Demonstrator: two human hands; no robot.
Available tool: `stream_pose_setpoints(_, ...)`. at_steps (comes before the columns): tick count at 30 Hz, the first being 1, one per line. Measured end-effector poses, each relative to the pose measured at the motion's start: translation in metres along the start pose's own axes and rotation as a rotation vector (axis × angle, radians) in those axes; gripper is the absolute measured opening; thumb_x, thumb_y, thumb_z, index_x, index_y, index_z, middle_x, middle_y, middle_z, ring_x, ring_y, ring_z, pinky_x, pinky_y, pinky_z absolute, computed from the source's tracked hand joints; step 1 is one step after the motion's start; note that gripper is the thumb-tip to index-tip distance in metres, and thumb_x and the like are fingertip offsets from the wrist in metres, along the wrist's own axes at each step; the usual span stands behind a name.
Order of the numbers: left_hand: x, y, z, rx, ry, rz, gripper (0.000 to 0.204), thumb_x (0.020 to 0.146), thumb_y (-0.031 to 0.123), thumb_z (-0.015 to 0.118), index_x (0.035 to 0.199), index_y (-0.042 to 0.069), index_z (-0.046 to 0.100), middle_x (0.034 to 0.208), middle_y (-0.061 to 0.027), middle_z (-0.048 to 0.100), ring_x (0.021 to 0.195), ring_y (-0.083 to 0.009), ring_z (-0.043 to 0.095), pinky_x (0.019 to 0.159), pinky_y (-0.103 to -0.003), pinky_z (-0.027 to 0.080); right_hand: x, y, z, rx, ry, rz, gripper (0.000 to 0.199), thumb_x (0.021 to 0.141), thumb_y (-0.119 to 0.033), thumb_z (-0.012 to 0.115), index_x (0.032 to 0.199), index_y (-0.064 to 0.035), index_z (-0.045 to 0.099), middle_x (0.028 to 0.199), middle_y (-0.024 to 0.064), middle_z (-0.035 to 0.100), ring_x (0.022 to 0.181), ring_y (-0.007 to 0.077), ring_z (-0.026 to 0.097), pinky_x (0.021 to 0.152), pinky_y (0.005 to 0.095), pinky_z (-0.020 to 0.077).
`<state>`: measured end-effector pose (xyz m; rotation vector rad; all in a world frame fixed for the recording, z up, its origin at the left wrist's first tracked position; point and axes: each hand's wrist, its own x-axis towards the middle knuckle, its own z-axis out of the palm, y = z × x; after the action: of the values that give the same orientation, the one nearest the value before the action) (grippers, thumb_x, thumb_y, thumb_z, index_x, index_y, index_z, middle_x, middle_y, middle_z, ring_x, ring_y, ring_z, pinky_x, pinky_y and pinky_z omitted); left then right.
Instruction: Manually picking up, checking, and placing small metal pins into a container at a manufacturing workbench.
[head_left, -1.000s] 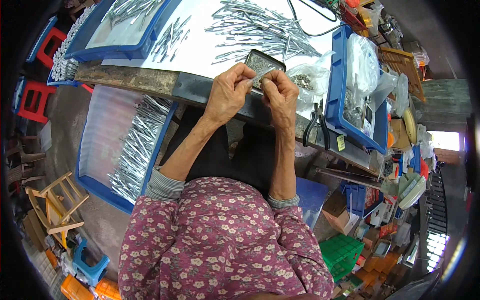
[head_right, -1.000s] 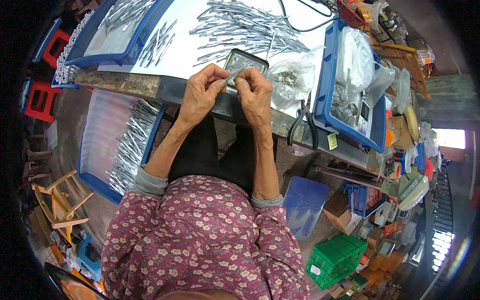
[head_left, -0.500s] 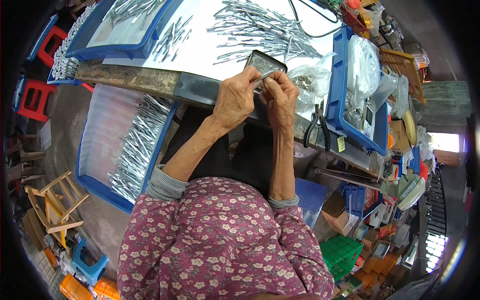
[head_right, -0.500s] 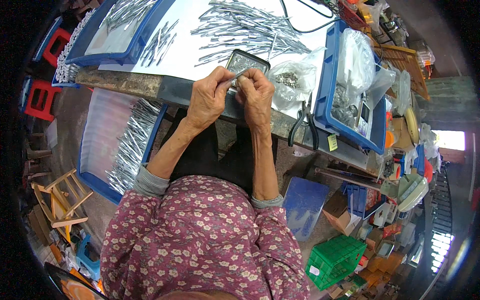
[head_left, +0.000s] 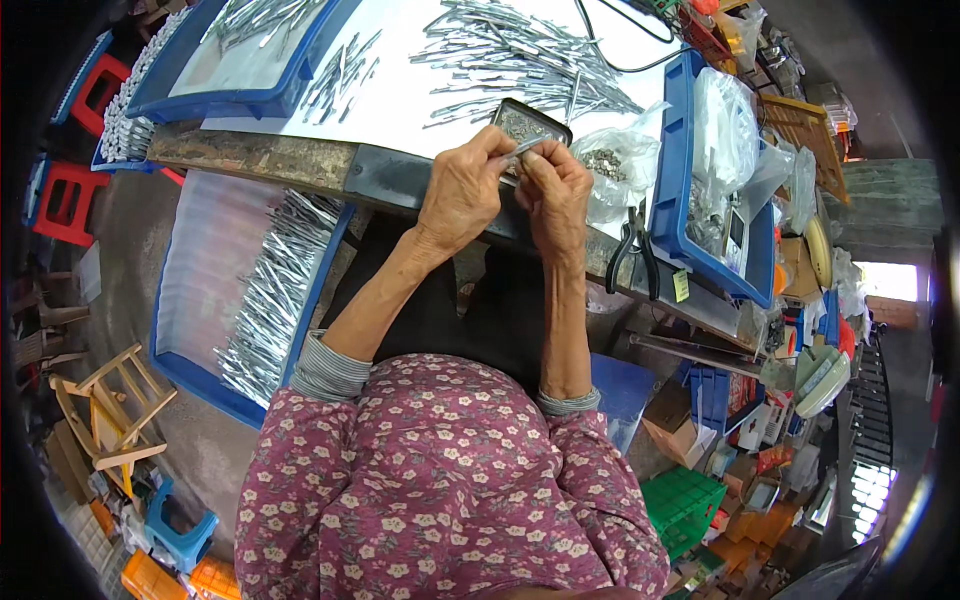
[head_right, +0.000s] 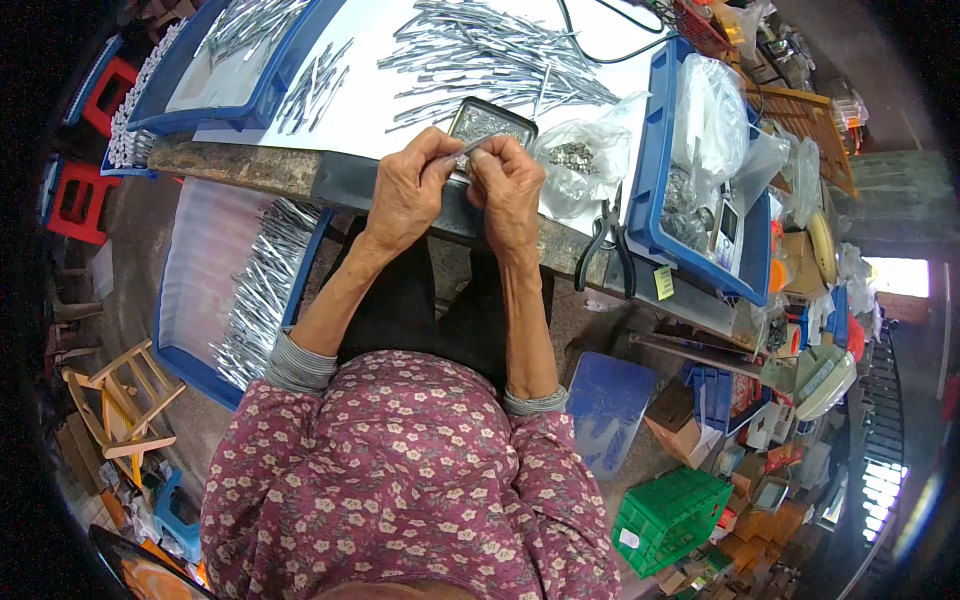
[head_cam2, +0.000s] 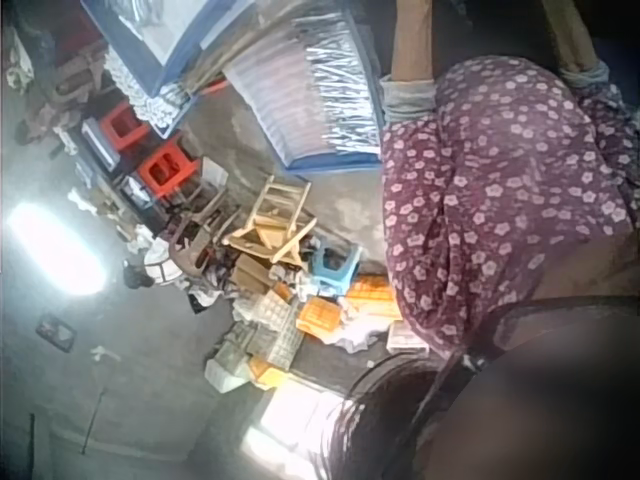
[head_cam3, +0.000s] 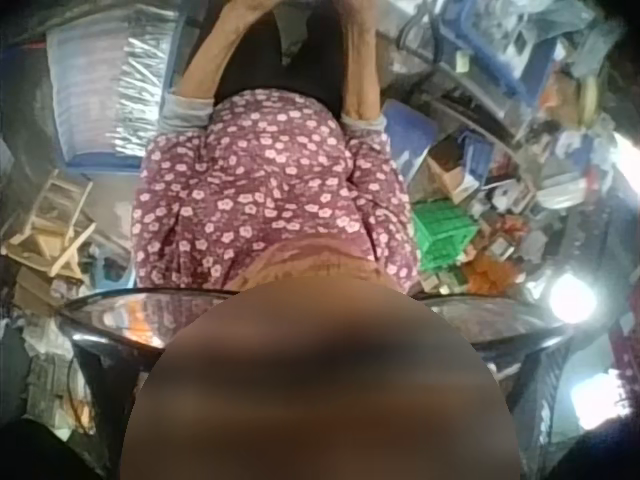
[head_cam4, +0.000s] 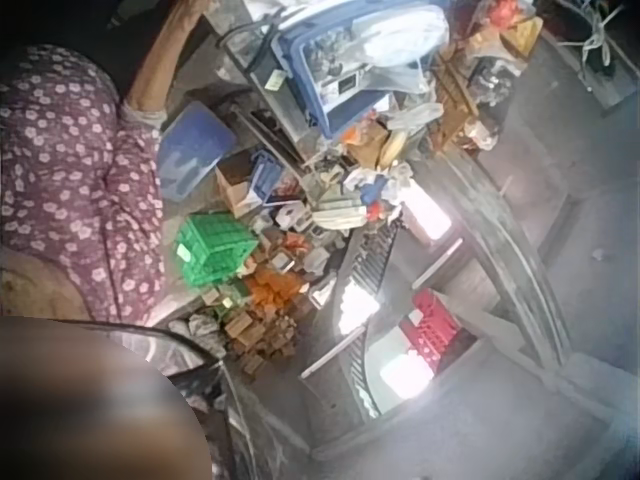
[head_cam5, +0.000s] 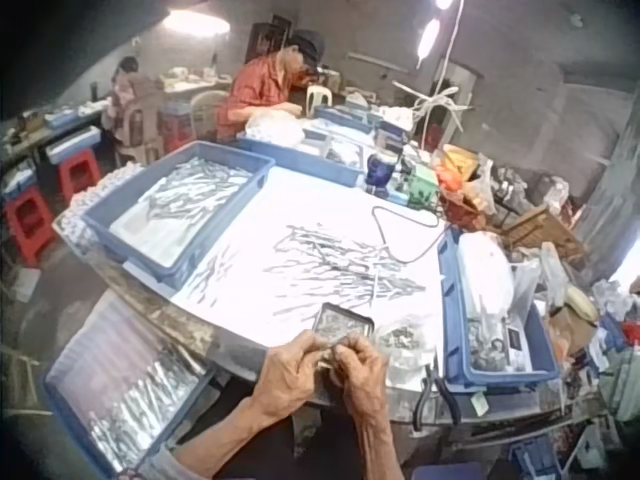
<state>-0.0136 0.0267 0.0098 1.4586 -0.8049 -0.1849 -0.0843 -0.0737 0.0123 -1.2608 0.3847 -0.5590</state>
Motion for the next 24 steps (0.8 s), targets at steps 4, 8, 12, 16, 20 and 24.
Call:
stream_pose_setpoints(4,0.0000,-0.0009,-0.0020,0.210,-0.018,0.114,0.009,0.081,-0.003,0.050,0.088,-0.001,0.054,0.070,-0.0141,0.057,0.061,-0.0189,0.057,0.054,-0.028,0.043,-0.0016,0.0020,-0.0012,0.017,0.019,0.017,0.008,0.082,-0.006,0.052,0.076,-0.0006,0.052,0.058,-0.0028,0.044,0.046,0.0034,0.036,0.041,0.0184,0.0306)
stream_pose_setpoints(8,-0.0024,-0.0041,-0.0006,0.321,0.004,0.191,0.013,0.078,-0.006,0.050,0.090,-0.002,0.054,0.074,-0.0163,0.058,0.068,-0.0291,0.061,0.056,-0.031,0.045,-0.0021,0.0030,0.0001,0.034,0.025,0.023,0.008,0.082,-0.006,0.053,0.076,-0.0004,0.052,0.059,-0.0023,0.045,0.047,0.0034,0.036,0.041,0.0185,0.0304)
stream_pose_setpoints(12,-0.0050,-0.0079,0.0025,0.356,0.007,0.255,0.018,0.075,-0.008,0.050,0.091,-0.002,0.054,0.077,-0.0166,0.058,0.069,-0.0313,0.060,0.057,-0.032,0.046,-0.0017,0.0040,-0.0018,0.105,0.011,0.019,0.007,0.082,-0.006,0.052,0.076,-0.0009,0.051,0.060,-0.0015,0.046,0.047,0.0035,0.036,0.041,0.0185,0.0301)
stream_pose_setpoints(16,-0.0057,-0.0054,0.0053,0.406,-0.002,0.284,0.024,0.070,-0.010,0.050,0.092,-0.002,0.055,0.080,-0.0169,0.058,0.073,-0.0317,0.060,0.061,-0.034,0.048,-0.0017,0.0057,-0.0032,0.150,0.000,0.021,0.008,0.082,-0.006,0.052,0.075,-0.0014,0.050,0.061,-0.0003,0.047,0.047,0.0036,0.036,0.041,0.0180,0.0300)
stream_pose_setpoints(20,-0.0055,-0.0065,0.0048,0.474,-0.013,0.309,0.028,0.067,-0.011,0.050,0.093,-0.002,0.057,0.084,-0.0161,0.060,0.079,-0.0308,0.060,0.066,-0.034,0.049,-0.0039,0.0021,-0.0032,0.210,0.006,0.056,0.010,0.082,-0.006,0.052,0.074,-0.0014,0.049,0.063,0.0015,0.048,0.048,0.0041,0.037,0.042,0.0173,0.0303)
stream_pose_setpoints(24,-0.0057,-0.0075,0.0044,0.498,-0.011,0.329,0.030,0.067,-0.011,0.051,0.094,-0.001,0.058,0.087,-0.0155,0.061,0.082,-0.0300,0.061,0.069,-0.033,0.050,-0.0060,-0.0025,-0.0003,0.298,0.032,0.095,0.010,0.082,-0.005,0.050,0.074,-0.0014,0.050,0.066,0.0035,0.049,0.051,0.0047,0.039,0.043,0.0171,0.0309)
